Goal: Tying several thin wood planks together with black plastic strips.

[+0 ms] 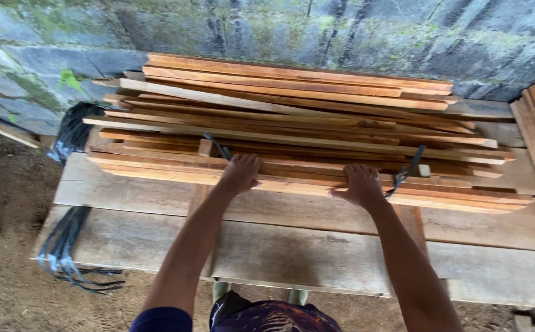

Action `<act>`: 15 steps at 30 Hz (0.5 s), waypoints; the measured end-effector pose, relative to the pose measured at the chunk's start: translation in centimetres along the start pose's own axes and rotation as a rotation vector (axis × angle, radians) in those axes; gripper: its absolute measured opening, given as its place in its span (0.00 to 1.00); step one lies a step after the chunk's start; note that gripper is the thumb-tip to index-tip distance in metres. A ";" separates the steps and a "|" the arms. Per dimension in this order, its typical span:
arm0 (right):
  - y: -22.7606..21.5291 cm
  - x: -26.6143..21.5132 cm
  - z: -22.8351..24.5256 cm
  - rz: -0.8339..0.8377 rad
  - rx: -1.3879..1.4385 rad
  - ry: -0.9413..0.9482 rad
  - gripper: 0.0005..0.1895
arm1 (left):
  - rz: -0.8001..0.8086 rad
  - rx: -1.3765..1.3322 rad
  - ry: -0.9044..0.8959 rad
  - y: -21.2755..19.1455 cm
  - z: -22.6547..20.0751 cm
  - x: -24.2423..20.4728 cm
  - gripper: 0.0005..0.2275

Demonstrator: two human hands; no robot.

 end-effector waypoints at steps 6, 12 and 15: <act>-0.6 1.1 11.5 -0.099 0.003 -0.052 0.43 | -0.183 -0.322 0.195 -8.3 0.8 -4.4 0.31; 1.2 3.2 21.0 -0.168 0.008 -0.067 0.41 | -0.299 -0.192 0.100 -4.9 10.9 -13.7 0.31; 2.3 5.0 24.9 -0.210 0.010 -0.082 0.41 | -0.369 -0.112 0.037 -3.6 16.6 -18.0 0.32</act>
Point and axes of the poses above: each hand's wrist, its own x-axis towards the middle knuckle, its own y-axis out of the palm, z = x × y, the point moved 5 cm from there along x, towards the middle knuckle, and after that the axes turned 7 degrees about y, right-handed, at the moved point
